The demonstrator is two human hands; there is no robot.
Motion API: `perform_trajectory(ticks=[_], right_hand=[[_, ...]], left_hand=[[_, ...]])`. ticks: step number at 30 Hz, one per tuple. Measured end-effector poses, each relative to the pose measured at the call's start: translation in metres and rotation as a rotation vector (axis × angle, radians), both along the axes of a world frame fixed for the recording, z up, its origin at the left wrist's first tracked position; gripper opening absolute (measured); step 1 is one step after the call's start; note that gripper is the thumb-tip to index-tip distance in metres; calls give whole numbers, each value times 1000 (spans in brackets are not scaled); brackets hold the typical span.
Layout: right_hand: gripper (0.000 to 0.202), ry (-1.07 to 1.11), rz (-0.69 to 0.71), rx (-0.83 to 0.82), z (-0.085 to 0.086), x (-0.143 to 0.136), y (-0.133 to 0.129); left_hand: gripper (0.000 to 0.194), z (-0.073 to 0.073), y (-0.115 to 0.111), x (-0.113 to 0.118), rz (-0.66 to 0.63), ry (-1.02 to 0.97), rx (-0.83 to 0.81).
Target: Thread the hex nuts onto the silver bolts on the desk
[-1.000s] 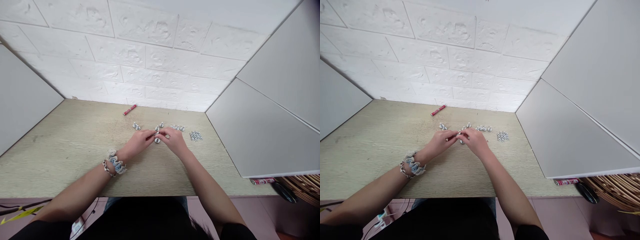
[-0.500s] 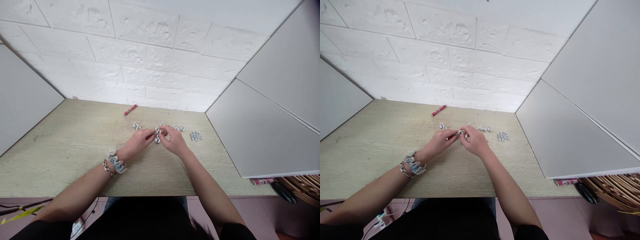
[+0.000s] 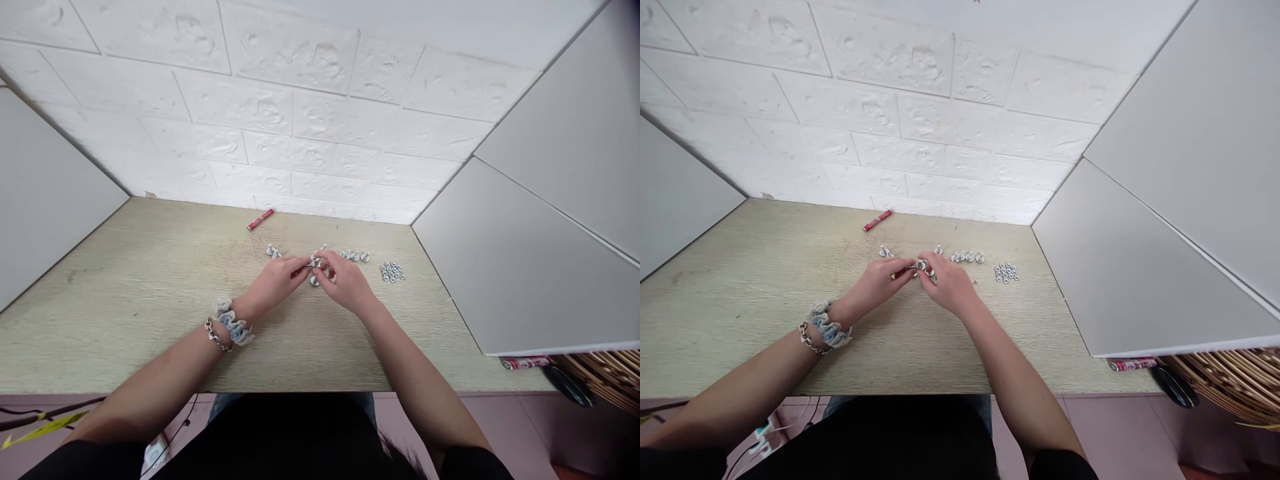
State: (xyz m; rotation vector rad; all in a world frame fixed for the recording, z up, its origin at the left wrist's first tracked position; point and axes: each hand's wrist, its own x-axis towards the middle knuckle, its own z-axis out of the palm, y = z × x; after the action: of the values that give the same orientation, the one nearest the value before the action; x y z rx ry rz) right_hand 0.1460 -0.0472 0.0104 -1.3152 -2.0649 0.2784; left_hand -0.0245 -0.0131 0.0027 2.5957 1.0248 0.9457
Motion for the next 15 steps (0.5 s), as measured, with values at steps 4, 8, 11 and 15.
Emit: perform_trajectory(ticks=[4,8,11,15], right_hand=[[35,-94,-56,-27,-3,1,2],[49,-63,-141,13,-2,3,-1],[29,5,-98,81,-1,2,-3],[24,20,-8,123,-3,-1,-2]], left_hand=[[19,1,-1,0,2,10,-6],[20,1,-1,0,4,32,-26],[20,0,-1,0,7,9,-7],[20,1,-2,0,6,4,27]])
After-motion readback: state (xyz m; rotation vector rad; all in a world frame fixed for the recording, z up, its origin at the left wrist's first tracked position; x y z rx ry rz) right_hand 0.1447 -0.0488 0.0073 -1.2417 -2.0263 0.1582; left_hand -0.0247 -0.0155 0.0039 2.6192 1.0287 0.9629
